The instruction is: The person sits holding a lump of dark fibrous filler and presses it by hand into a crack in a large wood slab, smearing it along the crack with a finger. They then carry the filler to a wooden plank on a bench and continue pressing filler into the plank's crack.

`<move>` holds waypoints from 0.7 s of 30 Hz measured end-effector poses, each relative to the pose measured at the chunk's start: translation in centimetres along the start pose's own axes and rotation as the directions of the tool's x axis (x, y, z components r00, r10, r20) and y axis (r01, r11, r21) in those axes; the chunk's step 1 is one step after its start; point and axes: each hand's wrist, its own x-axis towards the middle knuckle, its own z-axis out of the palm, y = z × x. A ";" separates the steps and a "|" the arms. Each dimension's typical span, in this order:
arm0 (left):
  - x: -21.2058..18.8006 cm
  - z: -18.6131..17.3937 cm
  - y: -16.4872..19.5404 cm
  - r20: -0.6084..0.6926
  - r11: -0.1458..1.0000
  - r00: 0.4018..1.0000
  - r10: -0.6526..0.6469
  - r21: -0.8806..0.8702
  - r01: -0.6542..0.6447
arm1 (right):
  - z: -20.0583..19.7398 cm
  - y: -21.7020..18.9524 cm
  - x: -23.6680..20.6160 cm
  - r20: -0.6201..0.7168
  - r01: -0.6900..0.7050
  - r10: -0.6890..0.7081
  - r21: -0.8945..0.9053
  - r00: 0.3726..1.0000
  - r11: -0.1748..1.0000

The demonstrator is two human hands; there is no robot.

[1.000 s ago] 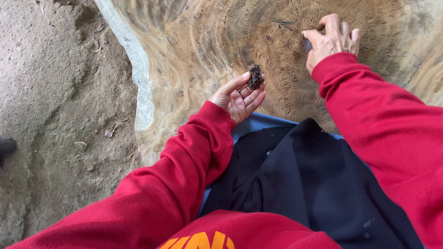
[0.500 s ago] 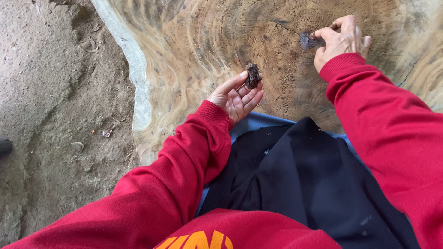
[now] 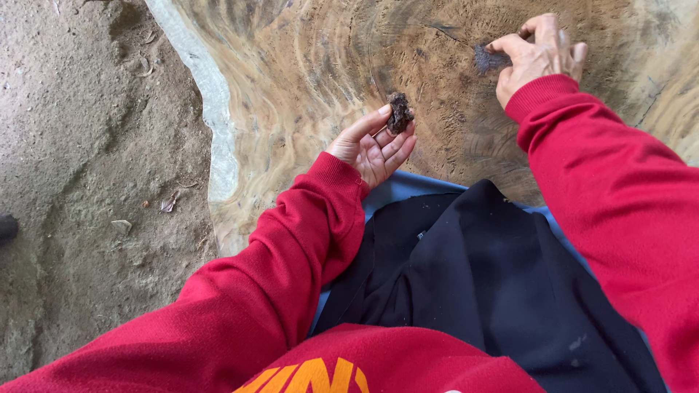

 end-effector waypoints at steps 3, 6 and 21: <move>0.0 0.0 0.1 0.003 1.000 1.000 0.006 0.009 -0.006 | 0.1 -0.1 -0.2 -0.067 0.136 -0.144 -0.110 0.987 0.985; 0.0 0.1 0.1 0.001 1.000 1.000 -0.005 0.005 0.005 | -0.3 0.3 -0.9 -0.077 0.227 -0.246 -0.203 0.966 0.953; 0.1 0.1 0.2 0.006 1.000 1.000 -0.015 0.003 0.015 | -0.3 1.3 -1.1 -0.055 0.059 -0.060 -0.014 0.997 0.998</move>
